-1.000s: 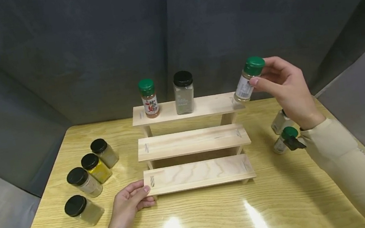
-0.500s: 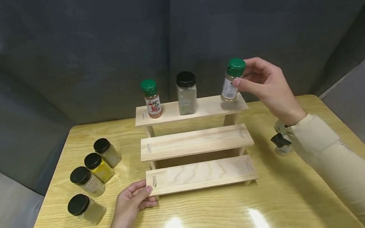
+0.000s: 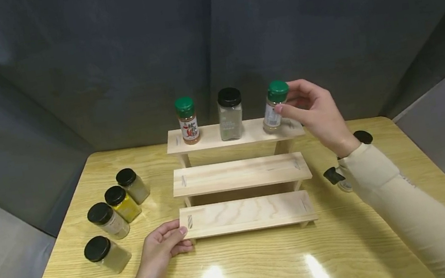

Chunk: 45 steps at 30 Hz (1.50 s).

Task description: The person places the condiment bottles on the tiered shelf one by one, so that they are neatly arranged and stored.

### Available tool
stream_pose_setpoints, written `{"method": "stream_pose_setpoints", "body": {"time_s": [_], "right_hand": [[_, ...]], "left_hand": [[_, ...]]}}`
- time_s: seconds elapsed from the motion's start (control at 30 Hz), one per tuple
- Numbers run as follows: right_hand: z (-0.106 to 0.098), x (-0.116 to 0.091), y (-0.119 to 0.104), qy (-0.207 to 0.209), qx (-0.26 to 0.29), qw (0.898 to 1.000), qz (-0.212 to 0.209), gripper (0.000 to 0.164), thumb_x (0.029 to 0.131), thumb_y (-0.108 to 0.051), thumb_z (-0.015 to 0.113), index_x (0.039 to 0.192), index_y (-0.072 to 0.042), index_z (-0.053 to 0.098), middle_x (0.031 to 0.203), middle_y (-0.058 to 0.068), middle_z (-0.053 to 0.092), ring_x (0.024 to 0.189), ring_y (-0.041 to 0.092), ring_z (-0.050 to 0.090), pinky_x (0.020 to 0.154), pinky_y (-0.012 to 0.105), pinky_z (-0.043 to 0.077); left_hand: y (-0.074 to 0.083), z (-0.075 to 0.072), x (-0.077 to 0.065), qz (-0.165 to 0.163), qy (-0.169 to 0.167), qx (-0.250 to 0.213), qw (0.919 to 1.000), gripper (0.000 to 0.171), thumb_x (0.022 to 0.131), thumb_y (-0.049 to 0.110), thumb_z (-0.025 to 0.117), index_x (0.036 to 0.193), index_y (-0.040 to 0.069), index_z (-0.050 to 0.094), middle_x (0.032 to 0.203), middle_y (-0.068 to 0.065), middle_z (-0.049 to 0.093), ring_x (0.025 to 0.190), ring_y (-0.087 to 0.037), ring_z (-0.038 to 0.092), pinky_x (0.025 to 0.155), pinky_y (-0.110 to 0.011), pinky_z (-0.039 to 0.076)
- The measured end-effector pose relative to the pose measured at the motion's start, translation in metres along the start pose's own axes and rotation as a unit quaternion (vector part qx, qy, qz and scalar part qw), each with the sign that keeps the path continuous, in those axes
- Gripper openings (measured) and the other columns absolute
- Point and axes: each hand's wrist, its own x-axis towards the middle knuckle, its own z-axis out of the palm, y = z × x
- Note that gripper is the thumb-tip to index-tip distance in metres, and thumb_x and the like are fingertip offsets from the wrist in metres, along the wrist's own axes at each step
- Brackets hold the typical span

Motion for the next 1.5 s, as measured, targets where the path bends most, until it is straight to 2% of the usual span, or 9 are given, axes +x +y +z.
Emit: {"method": "stream_pose_setpoints", "body": {"time_s": [0.3, 0.8, 1.2, 1.5], "right_hand": [[0.007, 0.001, 0.004, -0.005, -0.021, 1.0, 0.013, 0.034, 0.1, -0.013, 0.081, 0.133, -0.01, 0.072, 0.117, 0.006, 0.073, 0.102, 0.023, 0.067, 0.087, 0.026, 0.057], [0.008, -0.001, 0.011, -0.001, -0.015, 1.0, 0.017, 0.035, 0.101, -0.013, 0.08, 0.135, -0.011, 0.071, 0.119, 0.006, 0.072, 0.105, 0.023, 0.066, 0.089, 0.025, 0.057], [0.007, -0.004, 0.014, -0.004, 0.0, 1.0, 0.006, 0.042, 0.102, -0.009, 0.078, 0.142, -0.009, 0.066, 0.122, 0.005, 0.071, 0.108, 0.023, 0.066, 0.092, 0.024, 0.058], [0.004, -0.01, 0.012, -0.001, 0.024, 1.0, 0.002, 0.043, 0.101, -0.008, 0.08, 0.142, -0.01, 0.067, 0.125, 0.008, 0.071, 0.109, 0.024, 0.068, 0.09, 0.022, 0.062]], "left_hand": [[0.0, -0.001, -0.001, 0.002, -0.005, -0.001, 1.0, 0.035, 0.105, -0.009, 0.064, 0.135, -0.02, 0.053, 0.096, -0.012, 0.074, 0.077, -0.018, 0.076, 0.081, -0.034, 0.071], [-0.001, -0.002, -0.001, 0.007, -0.011, 0.003, 0.9999, 0.031, 0.105, -0.009, 0.064, 0.133, -0.02, 0.055, 0.095, -0.01, 0.073, 0.077, -0.018, 0.076, 0.08, -0.033, 0.071], [-0.002, -0.001, 0.0, 0.005, -0.007, 0.001, 1.0, 0.032, 0.105, -0.009, 0.064, 0.133, -0.02, 0.055, 0.095, -0.011, 0.074, 0.077, -0.018, 0.076, 0.08, -0.034, 0.071], [-0.001, -0.001, -0.001, 0.002, -0.007, 0.0, 1.0, 0.034, 0.105, -0.008, 0.065, 0.135, -0.02, 0.054, 0.095, -0.012, 0.074, 0.077, -0.018, 0.076, 0.081, -0.035, 0.071]]}}
